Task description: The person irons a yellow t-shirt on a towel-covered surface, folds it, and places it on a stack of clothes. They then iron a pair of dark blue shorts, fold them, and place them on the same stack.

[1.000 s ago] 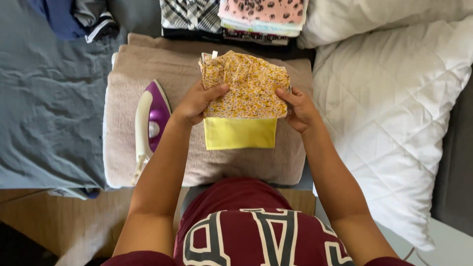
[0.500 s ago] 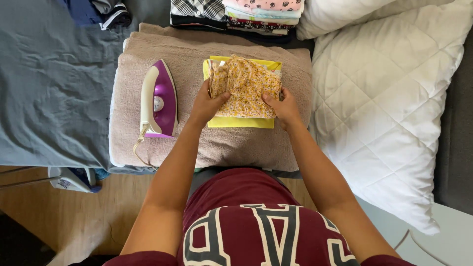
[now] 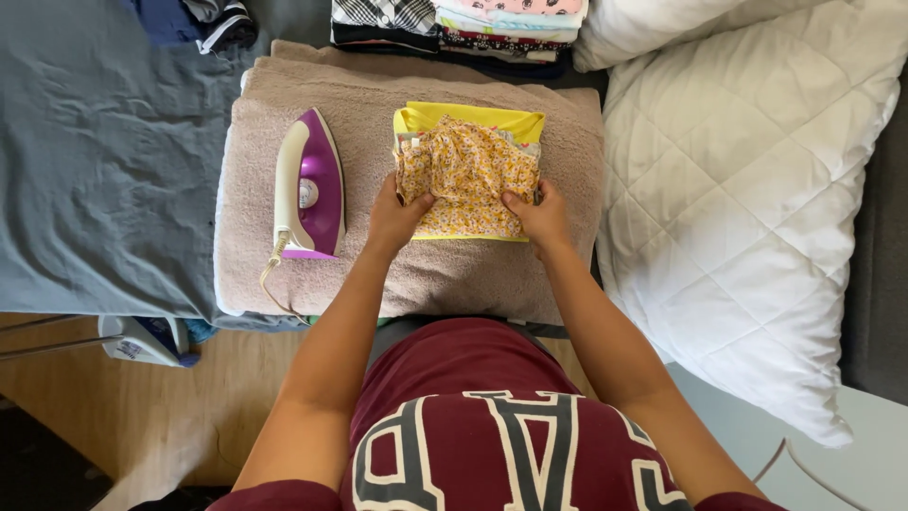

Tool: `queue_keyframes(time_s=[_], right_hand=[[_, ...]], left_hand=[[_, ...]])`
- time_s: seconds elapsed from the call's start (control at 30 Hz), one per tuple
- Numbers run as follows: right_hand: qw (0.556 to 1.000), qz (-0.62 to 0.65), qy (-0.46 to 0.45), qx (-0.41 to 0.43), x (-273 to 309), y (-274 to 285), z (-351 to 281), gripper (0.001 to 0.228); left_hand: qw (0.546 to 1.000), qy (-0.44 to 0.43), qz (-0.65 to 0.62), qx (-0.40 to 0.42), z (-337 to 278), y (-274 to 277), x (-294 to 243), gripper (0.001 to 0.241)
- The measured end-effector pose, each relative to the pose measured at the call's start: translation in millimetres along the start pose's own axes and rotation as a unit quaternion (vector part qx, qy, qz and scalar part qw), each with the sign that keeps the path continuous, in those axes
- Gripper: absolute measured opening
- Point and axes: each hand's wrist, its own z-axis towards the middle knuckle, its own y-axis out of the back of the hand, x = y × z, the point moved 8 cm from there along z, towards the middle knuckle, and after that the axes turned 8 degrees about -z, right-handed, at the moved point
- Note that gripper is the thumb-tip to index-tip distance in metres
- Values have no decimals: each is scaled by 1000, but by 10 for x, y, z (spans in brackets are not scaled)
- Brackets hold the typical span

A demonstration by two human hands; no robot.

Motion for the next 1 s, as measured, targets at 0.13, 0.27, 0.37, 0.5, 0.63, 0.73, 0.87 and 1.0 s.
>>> queue_keyframes(time_s=[0.13,0.27,0.37,0.5,0.63,0.73,0.87,1.0], right_hand=[[999,-35,15,-19,-223,-2,156,67],[995,-96,-2,-29,-305,64,211,104],[996,-47,-79,21,-161,-3,103,118],[979,66,-165,102,-142,-46,268,98],[958,150,-192,151,16,-53,492,62],[950,215,-133,182,365,-117,695,58],[952,244,-51,180,1154,-88,1142,48],[937,293,-42,187,2117,-24,1724,82]], left_hand=[[996,39,74,-7,-261,67,-398,75],[993,64,97,-11,-135,164,-212,98],[990,117,77,8,16,130,83,105],[982,142,-107,66,28,-35,-183,77],[969,113,-207,75,53,-50,-761,73],[956,71,-273,80,235,-88,-1233,60],[969,-8,-234,76,821,-105,-1858,56],[970,-59,-214,102,1421,-244,-2785,60]])
